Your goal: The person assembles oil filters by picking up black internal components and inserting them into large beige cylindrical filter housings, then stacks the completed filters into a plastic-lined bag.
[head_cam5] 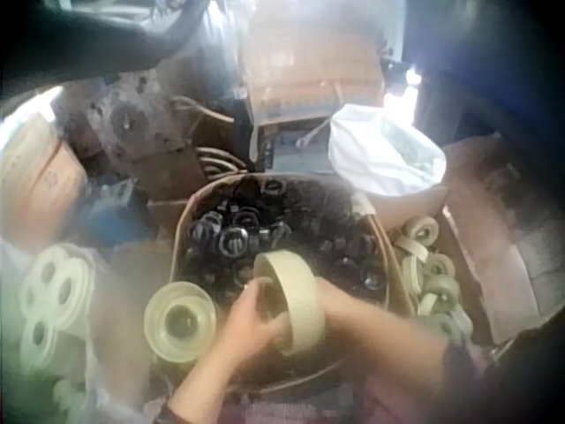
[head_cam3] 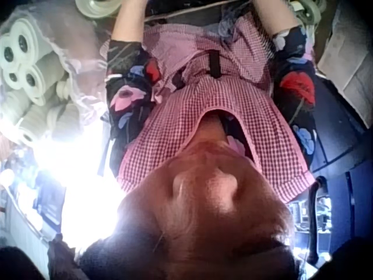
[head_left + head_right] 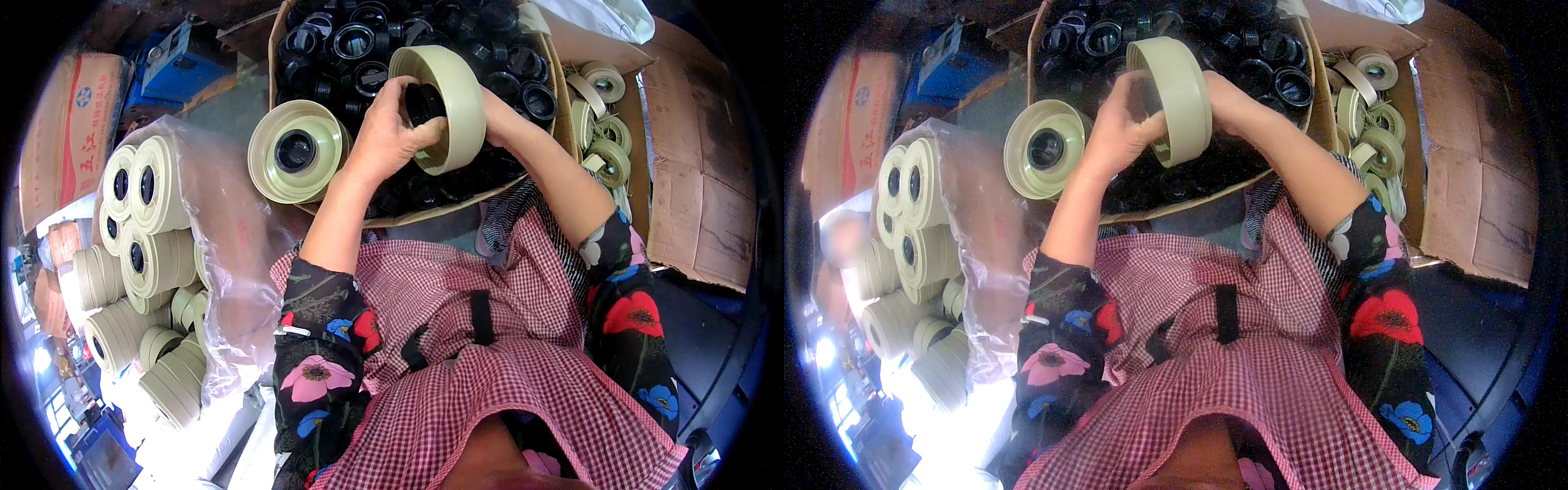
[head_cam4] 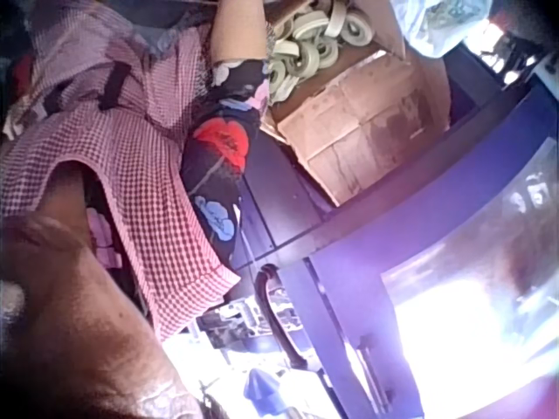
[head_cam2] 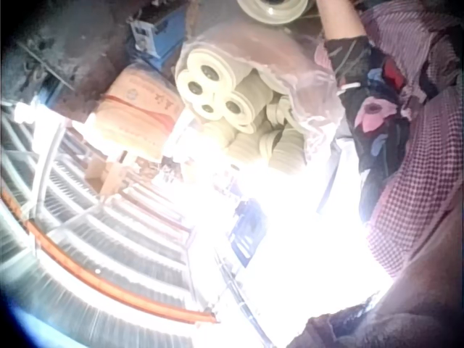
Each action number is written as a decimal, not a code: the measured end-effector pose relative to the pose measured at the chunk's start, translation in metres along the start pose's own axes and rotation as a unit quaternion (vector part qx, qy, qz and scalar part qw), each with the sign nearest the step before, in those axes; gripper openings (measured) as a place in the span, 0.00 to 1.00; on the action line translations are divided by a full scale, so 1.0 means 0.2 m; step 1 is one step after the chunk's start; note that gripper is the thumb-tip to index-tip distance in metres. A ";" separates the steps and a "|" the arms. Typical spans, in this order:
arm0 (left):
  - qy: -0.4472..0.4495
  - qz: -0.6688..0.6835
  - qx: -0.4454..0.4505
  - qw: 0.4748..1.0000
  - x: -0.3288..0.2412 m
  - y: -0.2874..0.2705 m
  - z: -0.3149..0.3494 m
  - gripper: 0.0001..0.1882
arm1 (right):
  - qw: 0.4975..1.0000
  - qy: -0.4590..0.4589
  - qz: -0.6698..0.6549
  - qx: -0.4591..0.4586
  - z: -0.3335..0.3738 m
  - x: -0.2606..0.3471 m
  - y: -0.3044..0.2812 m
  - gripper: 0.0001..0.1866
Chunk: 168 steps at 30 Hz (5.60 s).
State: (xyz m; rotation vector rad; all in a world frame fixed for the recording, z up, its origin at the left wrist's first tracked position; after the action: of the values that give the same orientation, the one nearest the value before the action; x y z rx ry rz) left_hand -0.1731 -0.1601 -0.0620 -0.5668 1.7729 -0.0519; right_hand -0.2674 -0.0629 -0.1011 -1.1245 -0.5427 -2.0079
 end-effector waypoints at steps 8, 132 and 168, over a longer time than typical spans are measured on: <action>-0.022 0.074 -0.023 0.997 0.04 0.02 -0.02 0.33 | 0.955 -0.158 0.180 -0.177 -0.02 0.08 -0.07 0.25; -0.062 0.307 -0.063 0.948 0.01 0.02 0.05 0.34 | 0.997 -0.001 -0.060 -0.040 0.00 -0.07 -0.33 0.26; 0.183 -0.098 0.056 0.977 -0.28 0.07 0.10 0.33 | 0.958 0.150 -0.194 0.147 0.11 -0.26 -0.02 0.20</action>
State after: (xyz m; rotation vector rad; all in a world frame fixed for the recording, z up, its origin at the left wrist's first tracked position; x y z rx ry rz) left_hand -0.1504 -0.1199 -0.0223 -0.6806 2.0483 -0.4130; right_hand -0.2412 -0.0248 -0.1335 -0.5471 -0.9211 -2.2784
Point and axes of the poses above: each hand's wrist, its own z-axis away from the middle knuckle, its own y-axis out of the palm, x = y × z, the point moved 8 cm from there along -z, towards the middle knuckle, and after that the axes turned 14 degrees about y, right-handed, at the moved point
